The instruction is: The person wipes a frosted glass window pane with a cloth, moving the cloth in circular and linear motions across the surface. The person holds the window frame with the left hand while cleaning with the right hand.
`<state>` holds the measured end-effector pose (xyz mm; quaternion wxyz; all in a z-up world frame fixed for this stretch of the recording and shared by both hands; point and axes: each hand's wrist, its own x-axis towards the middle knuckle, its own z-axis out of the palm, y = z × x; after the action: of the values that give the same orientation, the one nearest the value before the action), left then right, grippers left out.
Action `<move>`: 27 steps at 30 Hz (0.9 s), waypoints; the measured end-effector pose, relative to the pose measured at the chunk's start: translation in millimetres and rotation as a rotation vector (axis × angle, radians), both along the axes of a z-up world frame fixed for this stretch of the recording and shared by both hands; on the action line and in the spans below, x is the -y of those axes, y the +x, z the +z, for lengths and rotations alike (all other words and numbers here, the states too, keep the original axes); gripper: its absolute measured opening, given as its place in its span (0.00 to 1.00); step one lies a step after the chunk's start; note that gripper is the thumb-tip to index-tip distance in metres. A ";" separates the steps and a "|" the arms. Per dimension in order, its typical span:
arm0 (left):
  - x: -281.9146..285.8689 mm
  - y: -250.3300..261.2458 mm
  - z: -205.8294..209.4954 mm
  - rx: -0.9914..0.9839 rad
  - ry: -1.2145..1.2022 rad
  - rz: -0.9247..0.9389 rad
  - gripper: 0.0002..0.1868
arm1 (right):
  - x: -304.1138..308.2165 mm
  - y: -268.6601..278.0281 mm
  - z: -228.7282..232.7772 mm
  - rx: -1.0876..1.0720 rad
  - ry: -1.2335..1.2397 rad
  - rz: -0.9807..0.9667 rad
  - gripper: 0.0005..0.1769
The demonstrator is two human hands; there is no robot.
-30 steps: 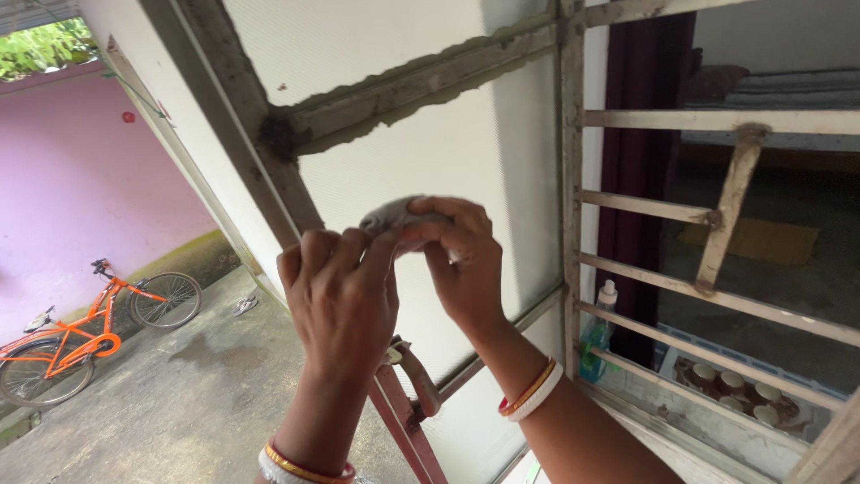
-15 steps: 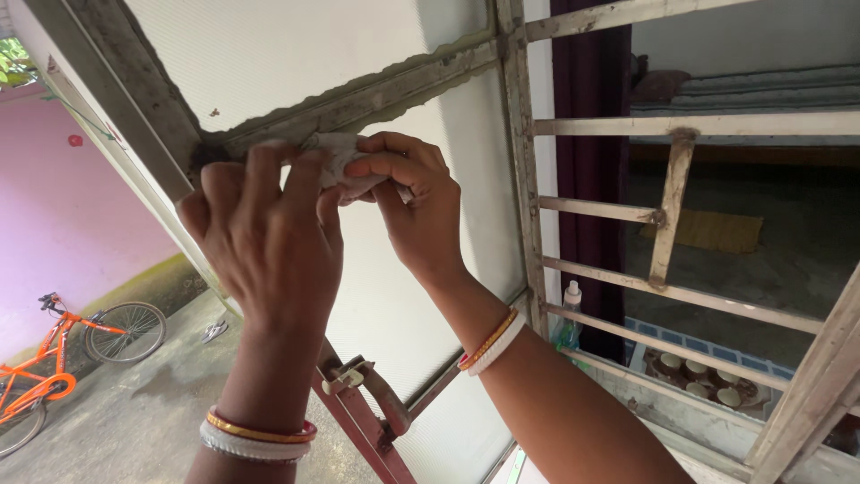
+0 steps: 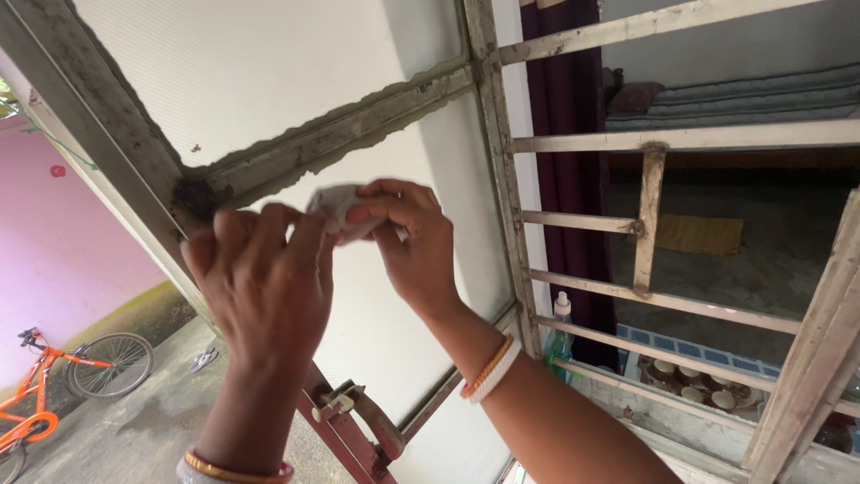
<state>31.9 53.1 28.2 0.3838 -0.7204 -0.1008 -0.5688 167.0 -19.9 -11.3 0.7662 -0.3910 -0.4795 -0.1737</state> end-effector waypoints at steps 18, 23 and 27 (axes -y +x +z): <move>6.9 3.3 -4.8 -0.197 0.056 0.014 0.05 | 4.1 13.1 -35.7 0.055 -0.024 -0.179 0.14; 17.0 20.5 24.2 -0.130 0.044 -0.015 0.03 | -0.7 33.1 4.4 0.042 0.012 -0.180 0.14; 31.0 9.0 26.2 -0.044 0.034 -0.049 0.04 | 6.6 38.8 16.0 0.087 -0.008 -0.211 0.14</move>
<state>41.0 22.0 54.4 0.3841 -0.7284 -0.0651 -0.5636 205.8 -26.5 4.7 0.7205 -0.4343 -0.4694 -0.2681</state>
